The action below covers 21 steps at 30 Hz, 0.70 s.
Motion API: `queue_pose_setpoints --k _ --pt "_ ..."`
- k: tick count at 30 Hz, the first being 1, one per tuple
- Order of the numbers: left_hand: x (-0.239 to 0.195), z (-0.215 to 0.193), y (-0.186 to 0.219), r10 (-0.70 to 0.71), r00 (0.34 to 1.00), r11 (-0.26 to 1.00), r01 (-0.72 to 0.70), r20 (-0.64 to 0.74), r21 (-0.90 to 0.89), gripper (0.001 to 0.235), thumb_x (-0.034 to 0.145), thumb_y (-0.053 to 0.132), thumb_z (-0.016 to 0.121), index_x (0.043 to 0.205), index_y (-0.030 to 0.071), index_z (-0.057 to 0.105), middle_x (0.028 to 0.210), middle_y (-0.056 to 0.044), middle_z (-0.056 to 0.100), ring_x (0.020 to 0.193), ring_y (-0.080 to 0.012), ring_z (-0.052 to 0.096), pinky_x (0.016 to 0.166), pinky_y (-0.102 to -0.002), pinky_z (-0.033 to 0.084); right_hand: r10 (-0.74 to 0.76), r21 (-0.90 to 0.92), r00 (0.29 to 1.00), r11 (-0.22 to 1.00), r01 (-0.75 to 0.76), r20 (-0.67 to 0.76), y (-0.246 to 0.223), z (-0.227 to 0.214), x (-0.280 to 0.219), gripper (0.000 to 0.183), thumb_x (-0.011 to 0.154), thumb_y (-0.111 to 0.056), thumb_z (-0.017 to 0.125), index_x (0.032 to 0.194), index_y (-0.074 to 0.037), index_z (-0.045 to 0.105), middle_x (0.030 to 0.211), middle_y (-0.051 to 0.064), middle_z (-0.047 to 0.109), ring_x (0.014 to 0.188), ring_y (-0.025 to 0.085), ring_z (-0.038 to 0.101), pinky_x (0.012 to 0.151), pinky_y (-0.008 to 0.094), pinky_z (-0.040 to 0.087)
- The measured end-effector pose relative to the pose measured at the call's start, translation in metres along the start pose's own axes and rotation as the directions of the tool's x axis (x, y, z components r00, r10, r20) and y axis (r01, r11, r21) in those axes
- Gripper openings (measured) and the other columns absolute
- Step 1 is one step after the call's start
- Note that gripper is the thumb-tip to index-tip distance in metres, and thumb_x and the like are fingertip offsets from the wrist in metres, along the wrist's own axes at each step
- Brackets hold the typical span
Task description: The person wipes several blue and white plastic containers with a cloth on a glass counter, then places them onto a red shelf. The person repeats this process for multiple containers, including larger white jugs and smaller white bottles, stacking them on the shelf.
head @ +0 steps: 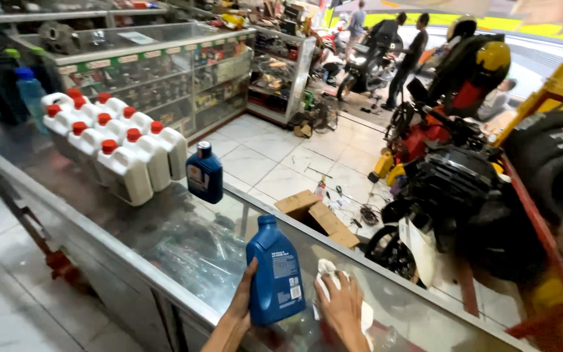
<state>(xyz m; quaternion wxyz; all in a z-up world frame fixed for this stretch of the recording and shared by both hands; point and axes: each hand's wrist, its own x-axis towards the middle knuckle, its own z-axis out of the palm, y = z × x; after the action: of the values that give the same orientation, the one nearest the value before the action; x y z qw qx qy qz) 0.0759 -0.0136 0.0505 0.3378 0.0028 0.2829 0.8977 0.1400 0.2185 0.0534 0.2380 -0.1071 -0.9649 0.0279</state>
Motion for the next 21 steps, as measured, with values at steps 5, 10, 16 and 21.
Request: queue_pose_setpoints --k 5,10,16,21 --pt "-0.022 -0.017 0.031 0.232 0.972 0.922 -0.23 0.031 0.31 0.099 0.072 0.059 0.078 0.149 0.006 0.046 0.132 -0.024 0.064 0.114 -0.0341 0.071 0.094 -0.048 0.06 0.125 0.399 0.992 0.91 -0.111 -0.011 -0.062 -0.048 0.019 0.04 0.088 -0.042 0.062 0.119 -0.019 0.074 0.117 0.014 0.072 0.103 0.033 0.07 0.09 0.046 0.054" --pt "-0.076 0.012 0.057 0.719 0.69 0.185 -0.306 0.084 0.934 0.108 0.06 0.051 0.091 0.155 0.024 0.046 0.136 -0.021 0.053 0.122 -0.0375 0.062 0.098 -0.049 0.054 -0.019 0.696 0.948 0.684 -0.218 0.316 -0.16 -0.074 0.022 0.06 0.074 -0.046 0.081 0.117 -0.006 0.069 0.087 0.015 0.08 0.077 0.027 0.082 0.072 0.037 0.064" --pt "-0.149 -0.006 0.126 0.834 0.526 -0.157 -0.066 0.168 0.985 0.11 0.057 0.052 0.099 0.152 0.032 0.05 0.145 -0.028 0.037 0.129 -0.0534 0.045 0.101 -0.059 0.043 -0.067 0.68 0.957 0.718 -0.15 0.282 -0.267 -0.053 0.05 0.071 0.057 -0.047 0.092 0.111 -0.004 0.073 0.087 0.015 0.081 0.083 0.025 0.082 0.077 0.036 0.061" --pt "-0.206 -0.08 0.223 0.861 0.498 -0.046 -0.131 0.106 0.99 0.103 0.063 0.05 0.096 0.154 0.03 0.053 0.148 -0.023 0.043 0.126 -0.0423 0.058 0.105 -0.049 0.048 -0.27 0.762 0.923 0.646 -0.038 0.275 -0.381 -0.011 0.092 0.07 0.058 -0.04 0.093 0.113 -0.001 0.074 0.091 0.015 0.082 0.083 0.022 0.082 0.078 0.034 0.061"
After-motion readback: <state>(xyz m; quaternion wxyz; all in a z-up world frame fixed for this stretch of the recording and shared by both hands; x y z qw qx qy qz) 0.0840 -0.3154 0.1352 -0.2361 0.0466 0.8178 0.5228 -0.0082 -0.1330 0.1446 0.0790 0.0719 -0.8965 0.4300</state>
